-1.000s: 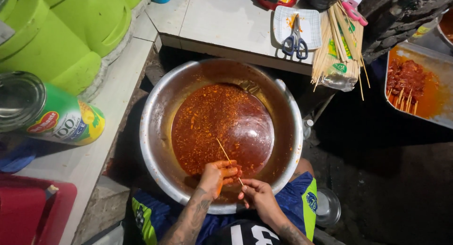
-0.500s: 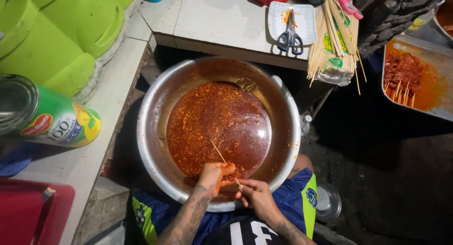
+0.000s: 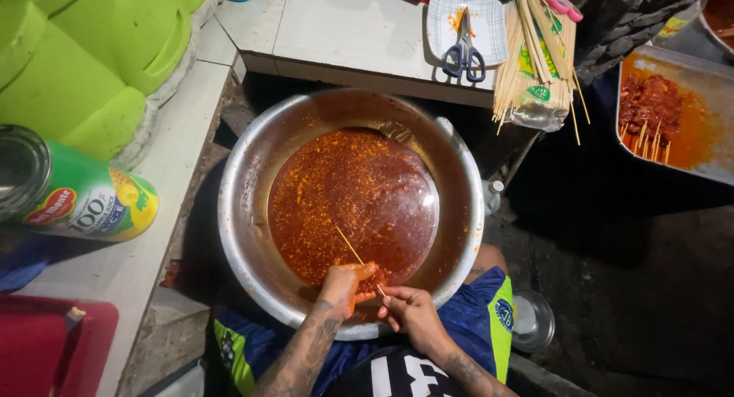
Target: Coating individual meat skewers in a large bowl of red chili sauce or marinade.
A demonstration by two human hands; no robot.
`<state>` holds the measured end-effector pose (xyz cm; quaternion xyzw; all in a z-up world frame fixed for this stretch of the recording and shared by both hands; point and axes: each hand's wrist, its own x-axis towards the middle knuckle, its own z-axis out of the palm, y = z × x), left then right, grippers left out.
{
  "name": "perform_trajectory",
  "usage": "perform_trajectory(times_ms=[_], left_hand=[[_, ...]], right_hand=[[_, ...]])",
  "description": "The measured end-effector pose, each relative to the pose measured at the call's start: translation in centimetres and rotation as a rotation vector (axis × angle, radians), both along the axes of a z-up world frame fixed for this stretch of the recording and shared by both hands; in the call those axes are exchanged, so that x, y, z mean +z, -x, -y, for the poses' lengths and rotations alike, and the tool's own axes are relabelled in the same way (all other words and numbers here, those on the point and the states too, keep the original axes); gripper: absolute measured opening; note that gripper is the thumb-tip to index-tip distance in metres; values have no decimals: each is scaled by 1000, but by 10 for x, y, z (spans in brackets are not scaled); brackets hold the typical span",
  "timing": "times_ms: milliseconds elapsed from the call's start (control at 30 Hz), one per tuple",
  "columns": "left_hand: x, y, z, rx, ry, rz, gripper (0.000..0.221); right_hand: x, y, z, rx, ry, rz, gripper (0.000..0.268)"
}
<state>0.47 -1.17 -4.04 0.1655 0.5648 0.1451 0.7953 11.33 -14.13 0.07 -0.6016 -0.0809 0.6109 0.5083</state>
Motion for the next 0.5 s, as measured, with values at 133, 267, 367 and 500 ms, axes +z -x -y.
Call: perform_trajectory(times_ms=[133,267,367,500], left_hand=[[12,-1,-1,-59,-37,-88,12],[11,-1,2,-53,-5,-57,5],[1,3,0,-67,-6,-14,15],[13,2,-2,-78,-4,32,29]], right_hand=[[0,2,0,-25,-10,-29,21],[0,2,-3,-61,17,-56,17],[-6,2,-4,-93,-4,-54,19],[-3,0,-5,-86,31,-48,21]])
